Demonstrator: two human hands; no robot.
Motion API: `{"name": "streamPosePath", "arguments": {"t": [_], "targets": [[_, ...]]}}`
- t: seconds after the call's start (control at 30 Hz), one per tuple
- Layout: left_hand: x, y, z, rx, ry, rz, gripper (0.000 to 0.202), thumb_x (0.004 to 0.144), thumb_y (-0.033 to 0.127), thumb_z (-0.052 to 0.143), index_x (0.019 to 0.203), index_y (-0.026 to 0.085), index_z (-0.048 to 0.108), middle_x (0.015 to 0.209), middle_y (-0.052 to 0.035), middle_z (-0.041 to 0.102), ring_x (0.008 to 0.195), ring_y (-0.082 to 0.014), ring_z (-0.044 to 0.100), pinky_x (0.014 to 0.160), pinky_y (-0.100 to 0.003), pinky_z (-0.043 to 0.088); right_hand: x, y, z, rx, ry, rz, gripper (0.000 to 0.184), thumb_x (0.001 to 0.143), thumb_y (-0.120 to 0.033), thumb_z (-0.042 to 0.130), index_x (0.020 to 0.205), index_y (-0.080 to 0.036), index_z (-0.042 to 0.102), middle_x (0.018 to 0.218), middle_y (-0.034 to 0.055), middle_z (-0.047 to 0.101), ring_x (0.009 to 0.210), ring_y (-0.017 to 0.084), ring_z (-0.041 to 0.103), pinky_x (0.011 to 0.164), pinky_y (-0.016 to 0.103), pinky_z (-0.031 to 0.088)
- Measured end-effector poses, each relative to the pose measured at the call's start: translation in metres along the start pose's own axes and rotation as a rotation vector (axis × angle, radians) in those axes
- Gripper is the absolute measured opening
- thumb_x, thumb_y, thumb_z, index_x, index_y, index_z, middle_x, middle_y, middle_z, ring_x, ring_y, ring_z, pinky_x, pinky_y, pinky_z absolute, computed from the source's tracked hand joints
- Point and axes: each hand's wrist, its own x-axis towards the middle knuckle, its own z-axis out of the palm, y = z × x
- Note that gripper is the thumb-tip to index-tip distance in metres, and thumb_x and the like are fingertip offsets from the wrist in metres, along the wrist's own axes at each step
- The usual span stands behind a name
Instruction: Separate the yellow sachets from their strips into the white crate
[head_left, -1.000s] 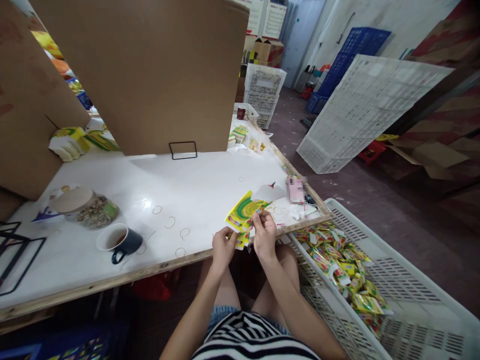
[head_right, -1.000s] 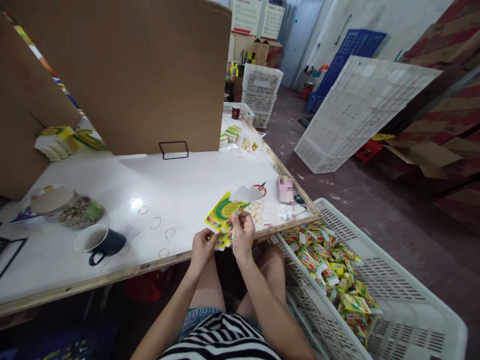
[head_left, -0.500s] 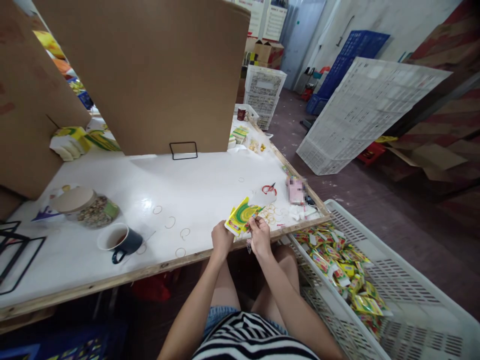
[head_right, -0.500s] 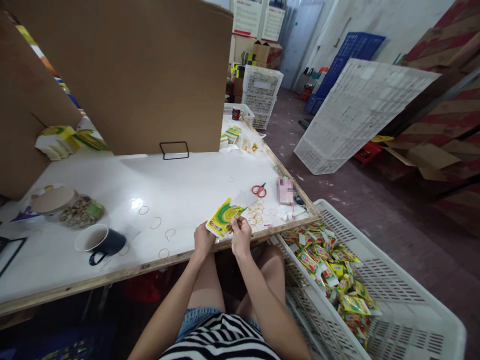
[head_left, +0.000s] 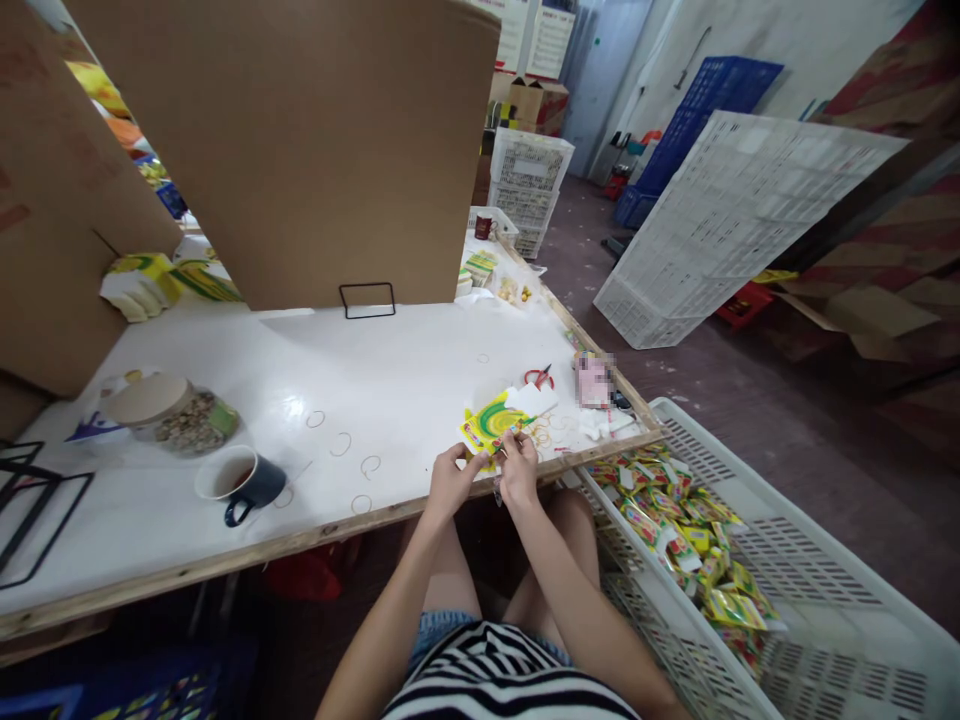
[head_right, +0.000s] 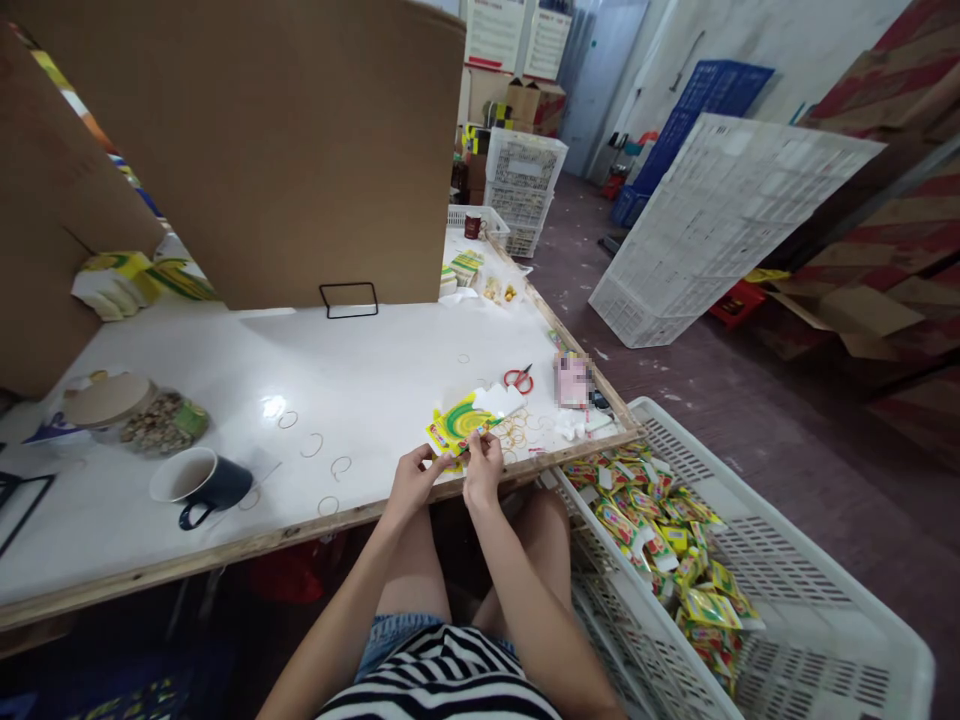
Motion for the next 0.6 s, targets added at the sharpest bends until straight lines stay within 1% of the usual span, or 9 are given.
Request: {"name": "streamPosePath", "arguments": {"t": [0.07, 0.13, 0.23, 0.33, 0.43, 0.5, 0.6], "targets": [[0.0, 0.0, 0.006, -0.008, 0.012, 0.001, 0.033, 0.075, 0.044, 0.059, 0.063, 0.014, 0.064, 0.059, -0.001, 0.063, 0.056, -0.0137, 0.053, 0.054, -0.023, 0.038, -0.003, 0.001, 0.002, -0.004, -0.011, -0.011, 0.043, 0.061, -0.05, 0.077, 0.079, -0.02, 0.051, 0.067, -0.0051, 0.06, 0.056, 0.008, 0.056, 0.049, 0.018, 0.044], [0.0, -0.001, 0.008, -0.014, 0.022, 0.009, 0.033, 0.074, 0.044, 0.059, 0.059, 0.015, 0.061, 0.056, 0.0002, 0.061, 0.054, -0.0129, 0.05, 0.053, -0.022, 0.038, -0.005, 0.0, 0.003, -0.012, -0.02, -0.023, 0.043, 0.062, -0.051, 0.076, 0.079, -0.02, 0.052, 0.066, -0.0055, 0.059, 0.053, 0.007, 0.054, 0.047, 0.018, 0.042], [-0.002, -0.006, 0.006, 0.002, 0.031, 0.033, 0.03, 0.074, 0.04, 0.059, 0.056, 0.016, 0.058, 0.055, 0.0013, 0.06, 0.054, -0.0125, 0.051, 0.054, -0.022, 0.038, -0.004, -0.004, 0.001, -0.027, -0.021, -0.04, 0.042, 0.063, -0.051, 0.074, 0.078, -0.02, 0.05, 0.063, -0.0071, 0.055, 0.048, 0.006, 0.05, 0.045, 0.018, 0.04], [-0.005, -0.011, 0.0, 0.066, 0.054, 0.041, 0.026, 0.077, 0.034, 0.055, 0.058, 0.016, 0.061, 0.055, 0.0011, 0.061, 0.053, -0.0127, 0.051, 0.053, -0.022, 0.037, 0.0, -0.01, 0.0, -0.047, -0.009, -0.056, 0.041, 0.066, -0.052, 0.071, 0.08, -0.021, 0.048, 0.061, -0.0084, 0.053, 0.048, 0.006, 0.049, 0.046, 0.018, 0.041], [-0.004, -0.012, -0.005, 0.166, 0.093, 0.053, 0.024, 0.082, 0.031, 0.052, 0.067, 0.017, 0.066, 0.065, -0.0032, 0.068, 0.06, -0.0166, 0.058, 0.059, -0.025, 0.041, 0.008, -0.014, 0.0, -0.09, -0.009, -0.072, 0.042, 0.069, -0.054, 0.067, 0.085, -0.021, 0.047, 0.064, -0.0072, 0.055, 0.051, 0.007, 0.052, 0.049, 0.02, 0.044], [0.001, -0.01, -0.011, 0.246, 0.135, 0.076, 0.02, 0.082, 0.03, 0.054, 0.078, 0.017, 0.069, 0.079, -0.0074, 0.072, 0.073, -0.0214, 0.062, 0.069, -0.03, 0.043, 0.014, -0.016, -0.001, -0.139, -0.02, -0.082, 0.043, 0.069, -0.056, 0.065, 0.087, -0.021, 0.046, 0.067, -0.0053, 0.057, 0.053, 0.009, 0.054, 0.049, 0.021, 0.044], [0.012, -0.006, -0.024, 0.352, 0.224, 0.122, 0.022, 0.083, 0.028, 0.056, 0.098, 0.018, 0.07, 0.103, -0.0133, 0.071, 0.095, -0.0292, 0.059, 0.084, -0.04, 0.04, 0.025, -0.014, -0.006, -0.244, -0.048, -0.096, 0.044, 0.07, -0.058, 0.062, 0.087, -0.021, 0.046, 0.066, -0.0041, 0.058, 0.052, 0.01, 0.055, 0.047, 0.021, 0.042]]}}
